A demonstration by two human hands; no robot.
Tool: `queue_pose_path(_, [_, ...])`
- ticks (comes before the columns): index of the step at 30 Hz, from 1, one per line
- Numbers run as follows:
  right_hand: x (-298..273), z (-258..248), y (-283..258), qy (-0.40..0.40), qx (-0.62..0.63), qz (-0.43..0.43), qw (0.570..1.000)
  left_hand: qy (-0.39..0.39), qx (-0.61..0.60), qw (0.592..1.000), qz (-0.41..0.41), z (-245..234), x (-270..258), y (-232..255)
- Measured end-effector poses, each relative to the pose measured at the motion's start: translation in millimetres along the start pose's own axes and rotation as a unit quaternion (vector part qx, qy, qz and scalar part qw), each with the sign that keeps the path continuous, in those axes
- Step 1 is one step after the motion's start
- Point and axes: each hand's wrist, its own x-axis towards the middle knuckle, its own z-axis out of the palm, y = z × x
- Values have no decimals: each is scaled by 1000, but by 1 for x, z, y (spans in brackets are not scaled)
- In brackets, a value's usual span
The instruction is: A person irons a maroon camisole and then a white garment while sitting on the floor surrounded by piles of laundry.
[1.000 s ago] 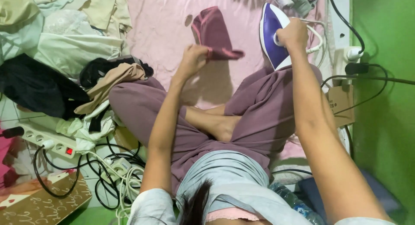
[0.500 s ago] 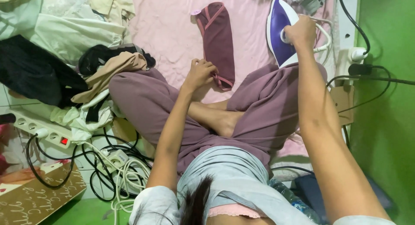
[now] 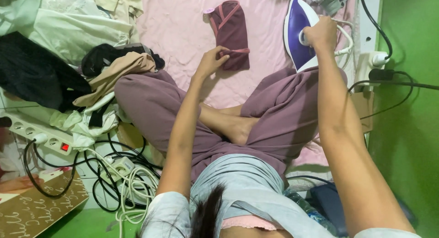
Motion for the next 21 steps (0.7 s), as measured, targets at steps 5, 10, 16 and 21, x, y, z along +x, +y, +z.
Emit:
queue_pose_path(5, [-5,-7,-7,-15,11,20,1000,93,96,991,-13,19,13,-17])
queue_pose_path(10, [-5,-8,-6,-11,14,23,1000,242,332,910,63,25,2,8])
queue_pose_path(16, [-7,-10,-11,-22,17,38,999,144,449,801,369,30,0,-1])
queue_pose_path(21, [-5,-8,-12,-23,17,51,998,-87,425,853,291,34,0,-3])
